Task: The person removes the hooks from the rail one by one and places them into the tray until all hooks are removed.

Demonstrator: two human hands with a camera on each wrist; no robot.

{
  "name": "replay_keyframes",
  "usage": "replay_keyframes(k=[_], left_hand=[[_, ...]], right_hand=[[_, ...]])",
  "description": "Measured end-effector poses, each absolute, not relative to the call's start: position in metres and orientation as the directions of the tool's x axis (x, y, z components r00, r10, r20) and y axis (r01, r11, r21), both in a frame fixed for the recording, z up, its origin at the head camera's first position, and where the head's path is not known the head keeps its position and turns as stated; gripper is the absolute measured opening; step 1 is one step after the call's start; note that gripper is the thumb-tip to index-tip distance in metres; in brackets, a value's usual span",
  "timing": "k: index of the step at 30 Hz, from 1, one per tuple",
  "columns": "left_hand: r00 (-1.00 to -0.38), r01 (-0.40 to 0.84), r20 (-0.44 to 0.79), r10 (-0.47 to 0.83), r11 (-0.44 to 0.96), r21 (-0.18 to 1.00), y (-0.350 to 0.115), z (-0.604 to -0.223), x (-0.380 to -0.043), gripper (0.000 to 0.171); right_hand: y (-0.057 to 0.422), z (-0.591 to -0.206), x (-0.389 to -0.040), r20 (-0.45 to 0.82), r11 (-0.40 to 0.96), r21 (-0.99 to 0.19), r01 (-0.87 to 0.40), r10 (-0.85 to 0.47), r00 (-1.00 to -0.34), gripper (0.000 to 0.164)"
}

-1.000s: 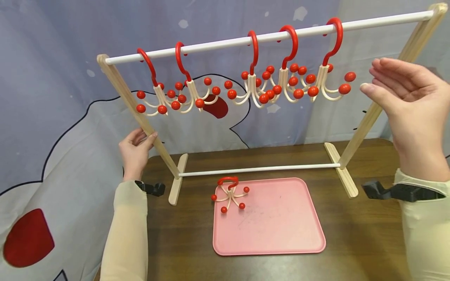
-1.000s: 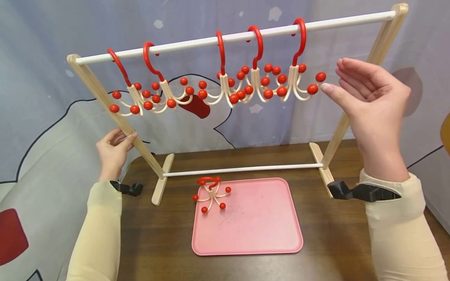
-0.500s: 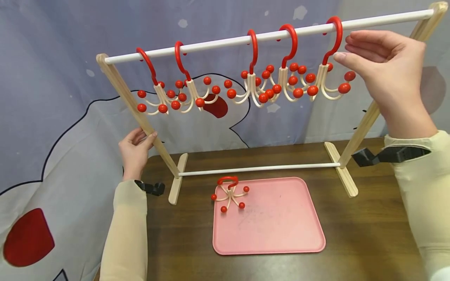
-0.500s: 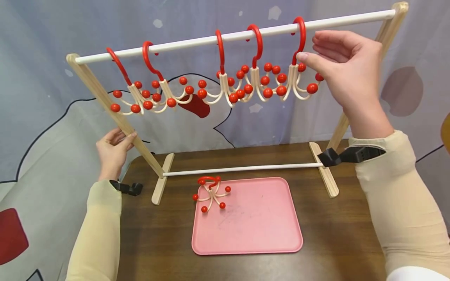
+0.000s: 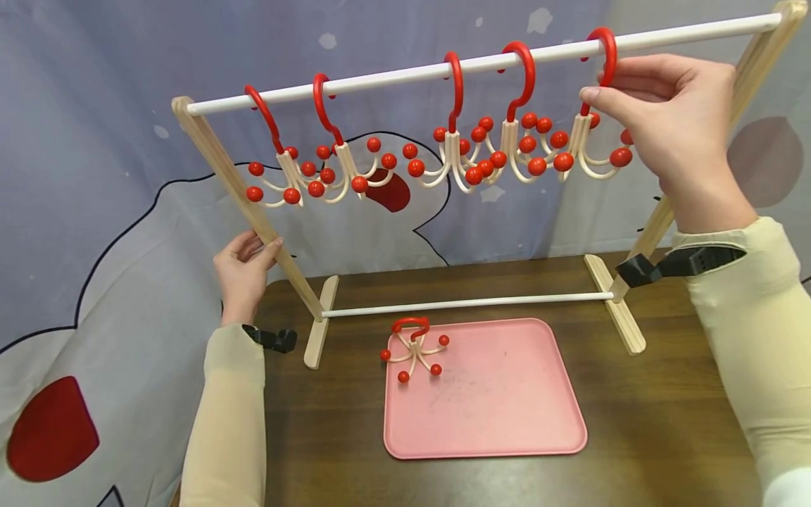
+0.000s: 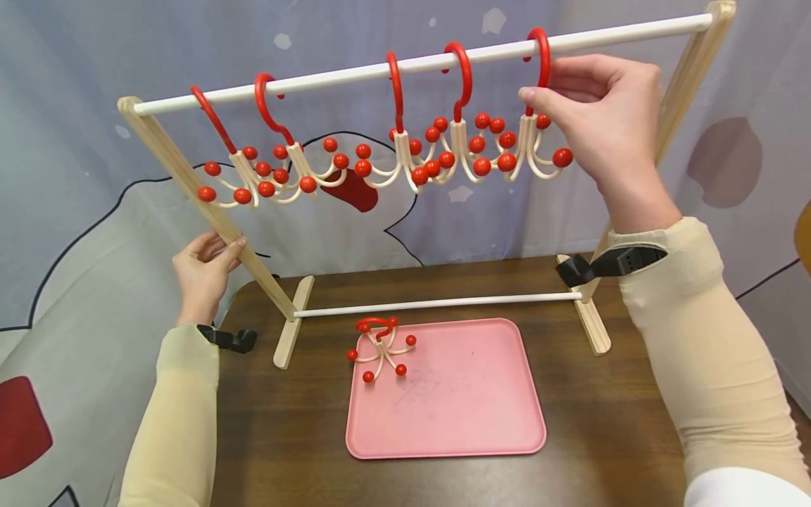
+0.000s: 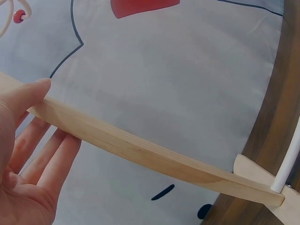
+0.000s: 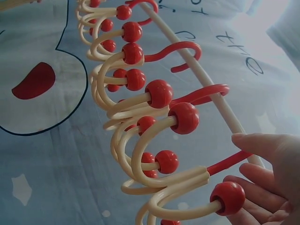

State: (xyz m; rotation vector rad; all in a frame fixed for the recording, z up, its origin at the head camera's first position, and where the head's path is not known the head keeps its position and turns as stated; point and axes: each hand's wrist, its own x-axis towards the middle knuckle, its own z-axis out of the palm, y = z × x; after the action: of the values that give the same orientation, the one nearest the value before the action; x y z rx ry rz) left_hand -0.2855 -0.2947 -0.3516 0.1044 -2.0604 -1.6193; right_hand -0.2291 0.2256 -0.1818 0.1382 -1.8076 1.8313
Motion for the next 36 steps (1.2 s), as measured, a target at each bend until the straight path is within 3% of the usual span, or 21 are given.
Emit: replay_keyframes(k=[17,36], left_hand=[[-0.870,0.231,0.333,-0.364,0.294,0.927,-0.293,-0.351,-0.285,0.047],[-0.873,0.220,0.323,-0.366,0.296,0.930,-0.294,-0.352,-0.287,0.050]], right_hand=[[0.221,-0.184,-0.229,0.504,0.198,-0.864,-0.464,0.364,-0.783,0.026],[0.233,-0.181,-0.232,0.545,0.085,-0.822,-0.563,0.400,-0.737,0.033]])
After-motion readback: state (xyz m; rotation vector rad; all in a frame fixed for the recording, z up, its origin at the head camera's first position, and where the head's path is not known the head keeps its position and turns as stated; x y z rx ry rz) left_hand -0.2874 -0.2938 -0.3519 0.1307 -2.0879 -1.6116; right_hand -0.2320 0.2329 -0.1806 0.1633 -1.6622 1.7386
